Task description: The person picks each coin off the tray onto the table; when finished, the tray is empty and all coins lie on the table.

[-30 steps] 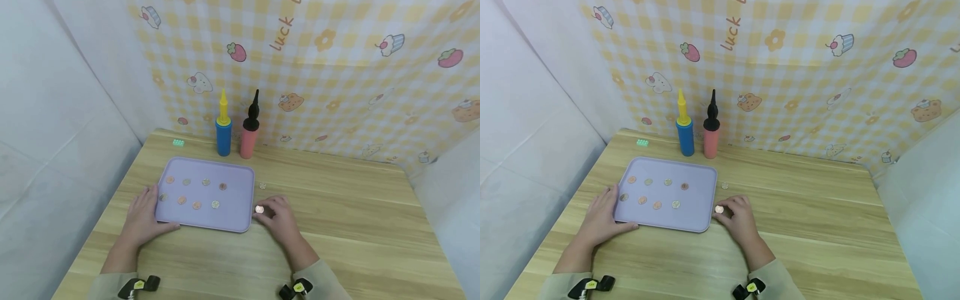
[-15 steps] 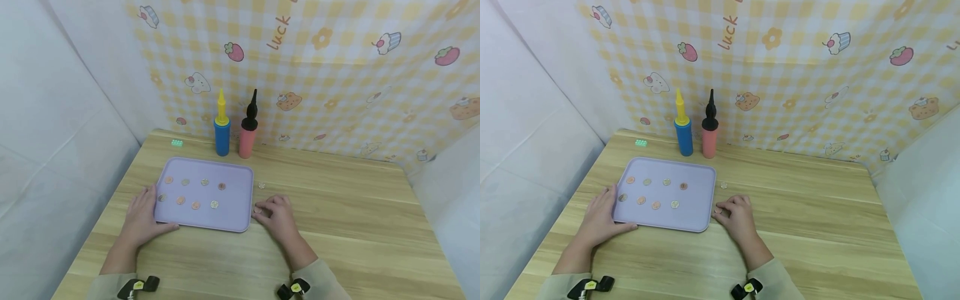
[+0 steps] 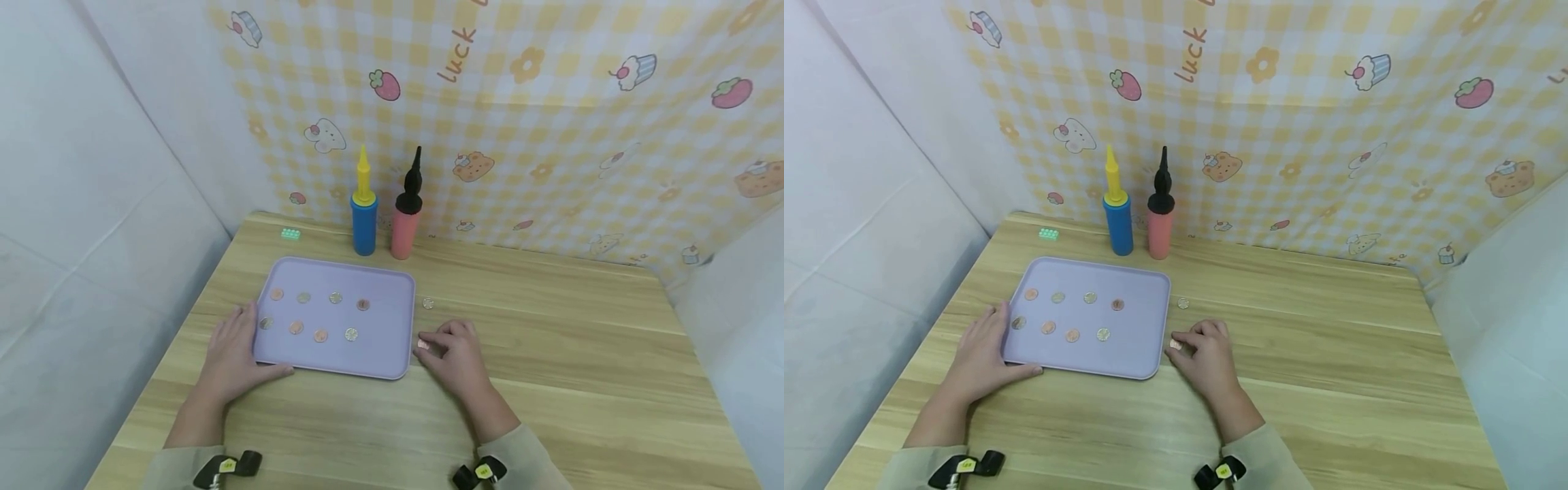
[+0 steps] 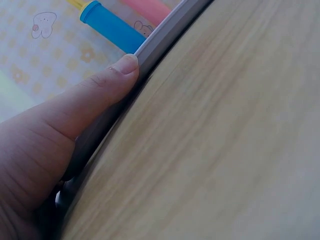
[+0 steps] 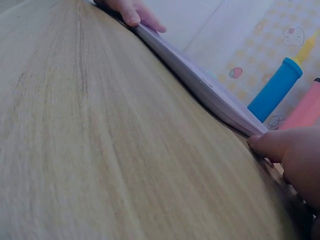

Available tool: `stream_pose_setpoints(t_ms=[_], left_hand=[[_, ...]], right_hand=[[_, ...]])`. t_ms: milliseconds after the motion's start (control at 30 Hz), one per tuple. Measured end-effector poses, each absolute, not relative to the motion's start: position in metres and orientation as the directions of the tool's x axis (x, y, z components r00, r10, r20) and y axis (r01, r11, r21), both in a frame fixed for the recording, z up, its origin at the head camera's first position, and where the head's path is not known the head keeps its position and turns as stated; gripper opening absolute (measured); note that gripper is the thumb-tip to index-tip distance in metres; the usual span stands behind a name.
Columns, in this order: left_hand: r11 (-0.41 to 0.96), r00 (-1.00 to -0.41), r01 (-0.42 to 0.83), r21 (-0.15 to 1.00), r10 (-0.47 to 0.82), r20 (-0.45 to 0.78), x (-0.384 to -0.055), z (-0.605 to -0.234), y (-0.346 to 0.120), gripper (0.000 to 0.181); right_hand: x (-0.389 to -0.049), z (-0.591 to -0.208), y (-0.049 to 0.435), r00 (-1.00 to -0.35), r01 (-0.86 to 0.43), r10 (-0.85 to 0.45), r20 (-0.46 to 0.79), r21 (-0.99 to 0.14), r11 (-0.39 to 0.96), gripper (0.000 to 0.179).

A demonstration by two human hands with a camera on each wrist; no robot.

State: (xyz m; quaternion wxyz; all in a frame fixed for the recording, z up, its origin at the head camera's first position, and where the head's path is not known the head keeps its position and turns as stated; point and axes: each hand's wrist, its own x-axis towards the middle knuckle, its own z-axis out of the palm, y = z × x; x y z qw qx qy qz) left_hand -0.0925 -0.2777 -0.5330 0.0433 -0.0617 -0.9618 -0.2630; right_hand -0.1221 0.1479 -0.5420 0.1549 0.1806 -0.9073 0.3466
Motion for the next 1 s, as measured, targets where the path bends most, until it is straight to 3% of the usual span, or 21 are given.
stream_pose_setpoints(t_ms=[333, 700, 1000], left_hand=[[0.854, -0.986, 0.155, 0.496, 0.105, 0.128, -0.094, -0.532, -0.277, 0.156], [0.858, -0.986, 0.150, 0.491, 0.095, 0.135, -0.096, -0.535, -0.274, 0.151], [0.861, -0.986, 0.152, 0.485, 0.098, 0.135, -0.094, -0.533, -0.274, 0.152]], right_hand=[[-0.122, -0.542, 0.149, -0.864, -0.465, -0.230, 0.447, -0.535, 0.706, 0.026], [-0.130, -0.543, 0.139, -0.712, -0.616, -0.271, 0.648, -0.391, 0.684, 0.022], [-0.134, -0.536, 0.105, -0.640, -0.674, -0.375, 0.671, -0.255, 0.694, 0.018]])
